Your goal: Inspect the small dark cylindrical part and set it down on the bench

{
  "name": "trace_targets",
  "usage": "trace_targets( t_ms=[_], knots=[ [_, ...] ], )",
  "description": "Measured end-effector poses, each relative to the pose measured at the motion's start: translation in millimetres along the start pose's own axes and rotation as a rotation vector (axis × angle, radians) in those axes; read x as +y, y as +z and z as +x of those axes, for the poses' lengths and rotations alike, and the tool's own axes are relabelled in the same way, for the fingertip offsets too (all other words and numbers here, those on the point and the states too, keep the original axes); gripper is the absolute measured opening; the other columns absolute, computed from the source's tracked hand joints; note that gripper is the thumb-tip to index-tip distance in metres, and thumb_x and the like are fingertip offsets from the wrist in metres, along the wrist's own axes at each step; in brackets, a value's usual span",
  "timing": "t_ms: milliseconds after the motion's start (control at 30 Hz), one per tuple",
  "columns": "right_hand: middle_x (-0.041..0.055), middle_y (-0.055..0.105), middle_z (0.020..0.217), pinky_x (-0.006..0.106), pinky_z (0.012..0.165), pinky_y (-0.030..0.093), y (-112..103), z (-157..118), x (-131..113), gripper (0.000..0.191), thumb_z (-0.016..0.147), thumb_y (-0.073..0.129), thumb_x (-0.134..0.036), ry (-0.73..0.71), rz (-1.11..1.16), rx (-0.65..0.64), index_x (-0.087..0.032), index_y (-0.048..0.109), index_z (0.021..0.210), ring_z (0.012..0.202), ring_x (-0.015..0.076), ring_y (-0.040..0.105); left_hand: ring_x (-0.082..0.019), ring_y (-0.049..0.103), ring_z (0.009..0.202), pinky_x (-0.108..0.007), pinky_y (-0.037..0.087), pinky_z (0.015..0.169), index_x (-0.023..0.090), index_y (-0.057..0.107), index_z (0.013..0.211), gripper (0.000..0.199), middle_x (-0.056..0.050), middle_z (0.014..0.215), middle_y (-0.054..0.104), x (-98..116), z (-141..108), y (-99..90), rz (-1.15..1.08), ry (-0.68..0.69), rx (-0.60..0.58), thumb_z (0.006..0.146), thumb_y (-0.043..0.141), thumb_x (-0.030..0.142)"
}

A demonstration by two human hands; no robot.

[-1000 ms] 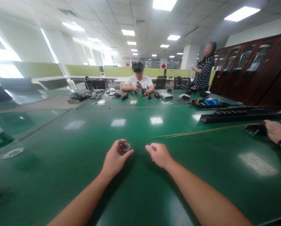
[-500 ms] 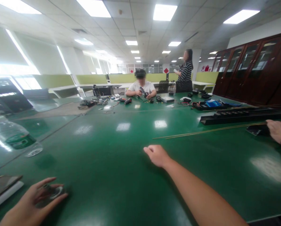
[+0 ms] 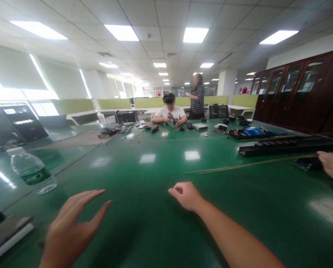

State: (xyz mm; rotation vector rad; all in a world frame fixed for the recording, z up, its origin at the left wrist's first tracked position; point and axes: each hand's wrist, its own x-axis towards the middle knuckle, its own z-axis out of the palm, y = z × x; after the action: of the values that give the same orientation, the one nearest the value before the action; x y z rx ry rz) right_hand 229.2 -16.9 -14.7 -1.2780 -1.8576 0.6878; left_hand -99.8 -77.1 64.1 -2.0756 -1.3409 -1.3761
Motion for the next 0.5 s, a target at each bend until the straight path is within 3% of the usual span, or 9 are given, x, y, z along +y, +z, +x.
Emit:
trace_targets(
  t_ms=[100,267,367,500],
  knots=[
    [0.0000,0.061,0.064,0.023,0.055,0.031,1,-1,-1,0.042,0.092,0.056,-0.052,-0.039,0.015,-0.021,-0.016,0.069,0.074,0.057,0.0118,0.049,-0.026,0.065,0.099,-0.043,0.052,0.094,0.034,0.066,0.113,0.029,-0.002,0.108,0.068,31,11,45.9,-0.045,0.186,-0.155,0.085,0.067,0.033],
    [-0.0018,0.058,0.056,0.023,0.053,0.032,6,-1,-1,0.040,0.093,0.056,-0.048,-0.070,0.118,-0.074,-0.017,0.070,0.071,0.054,0.0124,0.051,-0.024,0.063,0.107,-0.038,0.054,0.094,0.028,0.064,0.123,0.038,-0.007,0.118,0.067,71,15,108.1,-0.191,0.242,-0.530,0.085,0.063,0.024],
    [-0.0029,0.057,0.055,0.023,0.055,0.035,7,-1,-1,0.033,0.092,0.058,-0.041,-0.097,0.181,-0.089,-0.018,0.072,0.073,0.055,0.0131,0.053,-0.020,0.064,0.096,-0.033,0.055,0.084,0.026,0.067,0.114,0.038,-0.006,0.104,0.068,89,14,126.0,-0.270,0.252,-0.633,0.081,0.056,0.009],
    [-0.0034,0.055,0.053,0.023,0.053,0.035,7,-2,-2,0.032,0.090,0.060,-0.038,-0.073,0.239,-0.090,-0.016,0.071,0.070,0.053,0.0127,0.052,-0.020,0.064,0.089,-0.031,0.054,0.079,0.023,0.070,0.101,0.035,-0.006,0.095,0.069,97,13,130.0,-0.306,0.229,-0.602,0.078,0.051,0.004]
  ],
)
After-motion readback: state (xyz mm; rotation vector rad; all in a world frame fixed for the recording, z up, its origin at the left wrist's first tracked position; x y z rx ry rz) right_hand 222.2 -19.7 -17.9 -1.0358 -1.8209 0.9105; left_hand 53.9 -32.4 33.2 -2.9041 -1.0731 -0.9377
